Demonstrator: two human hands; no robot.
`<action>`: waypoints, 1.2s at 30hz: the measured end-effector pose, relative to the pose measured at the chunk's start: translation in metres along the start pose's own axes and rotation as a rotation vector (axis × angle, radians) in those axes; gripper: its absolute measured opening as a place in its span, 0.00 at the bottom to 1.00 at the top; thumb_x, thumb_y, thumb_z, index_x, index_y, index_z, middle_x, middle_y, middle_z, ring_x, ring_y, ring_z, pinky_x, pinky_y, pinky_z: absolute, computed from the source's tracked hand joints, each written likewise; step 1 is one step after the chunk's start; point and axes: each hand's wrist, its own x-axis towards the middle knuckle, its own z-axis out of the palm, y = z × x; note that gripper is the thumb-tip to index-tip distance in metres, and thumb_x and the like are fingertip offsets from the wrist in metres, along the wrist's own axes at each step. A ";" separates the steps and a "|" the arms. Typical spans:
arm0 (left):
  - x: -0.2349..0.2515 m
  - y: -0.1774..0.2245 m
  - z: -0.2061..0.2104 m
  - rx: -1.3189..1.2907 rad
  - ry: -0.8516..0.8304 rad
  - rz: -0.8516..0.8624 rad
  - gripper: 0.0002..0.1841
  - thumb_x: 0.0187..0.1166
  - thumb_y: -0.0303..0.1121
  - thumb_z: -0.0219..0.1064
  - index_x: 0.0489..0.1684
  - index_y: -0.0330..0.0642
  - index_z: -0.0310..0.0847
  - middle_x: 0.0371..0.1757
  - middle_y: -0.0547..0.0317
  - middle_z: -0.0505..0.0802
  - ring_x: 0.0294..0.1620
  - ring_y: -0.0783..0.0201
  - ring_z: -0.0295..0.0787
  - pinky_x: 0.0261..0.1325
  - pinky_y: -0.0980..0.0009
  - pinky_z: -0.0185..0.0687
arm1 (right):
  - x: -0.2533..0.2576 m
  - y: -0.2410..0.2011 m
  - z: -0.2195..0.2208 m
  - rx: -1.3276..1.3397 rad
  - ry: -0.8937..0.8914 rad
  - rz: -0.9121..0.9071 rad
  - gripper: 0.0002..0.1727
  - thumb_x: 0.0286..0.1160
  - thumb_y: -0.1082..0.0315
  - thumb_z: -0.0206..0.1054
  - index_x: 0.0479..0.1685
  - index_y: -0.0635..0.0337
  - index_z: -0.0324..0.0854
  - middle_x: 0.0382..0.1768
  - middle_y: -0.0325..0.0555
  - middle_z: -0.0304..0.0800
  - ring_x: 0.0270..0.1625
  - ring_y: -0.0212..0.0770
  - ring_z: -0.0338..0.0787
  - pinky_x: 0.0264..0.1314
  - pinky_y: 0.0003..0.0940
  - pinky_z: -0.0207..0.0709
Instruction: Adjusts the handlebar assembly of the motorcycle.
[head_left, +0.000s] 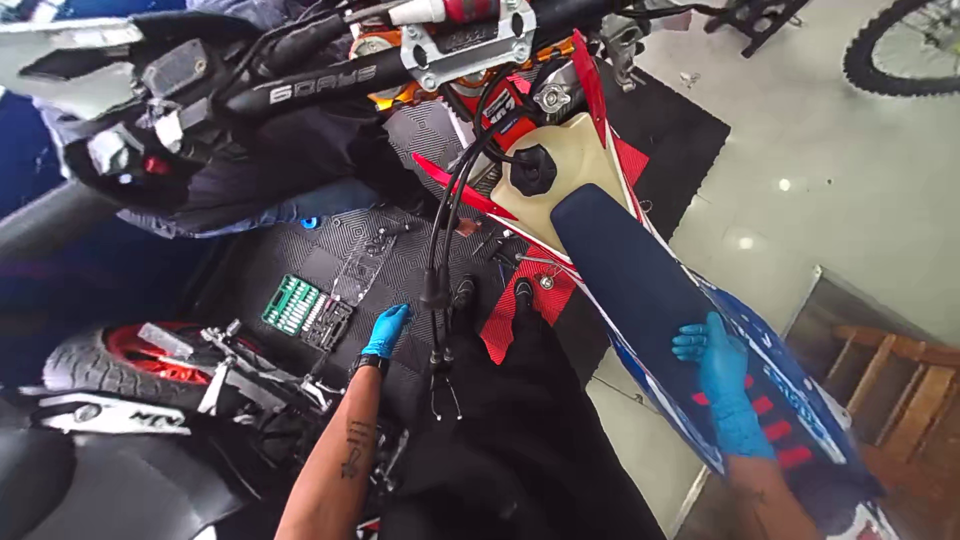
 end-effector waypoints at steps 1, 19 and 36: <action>-0.006 -0.011 0.001 -0.049 0.032 -0.019 0.22 0.94 0.39 0.52 0.70 0.29 0.79 0.61 0.39 0.90 0.58 0.54 0.88 0.69 0.56 0.78 | 0.002 0.000 -0.003 -0.005 -0.036 -0.017 0.36 0.94 0.44 0.41 0.33 0.63 0.85 0.18 0.42 0.91 0.17 0.37 0.91 0.19 0.34 0.87; -0.152 -0.032 0.052 -0.466 0.330 0.240 0.21 0.94 0.37 0.53 0.72 0.31 0.79 0.61 0.43 0.92 0.59 0.57 0.91 0.70 0.59 0.81 | 0.029 -0.079 0.036 -0.155 -0.802 -0.199 0.34 0.96 0.52 0.37 0.50 0.69 0.87 0.31 0.49 0.96 0.28 0.40 0.94 0.31 0.35 0.89; -0.116 -0.097 0.122 -0.489 0.189 -0.214 0.24 0.95 0.39 0.51 0.76 0.26 0.74 0.70 0.32 0.86 0.70 0.43 0.85 0.76 0.51 0.74 | 0.032 -0.088 0.051 -0.255 -0.749 -0.036 0.35 0.96 0.48 0.41 0.49 0.69 0.87 0.31 0.53 0.97 0.29 0.45 0.96 0.29 0.37 0.89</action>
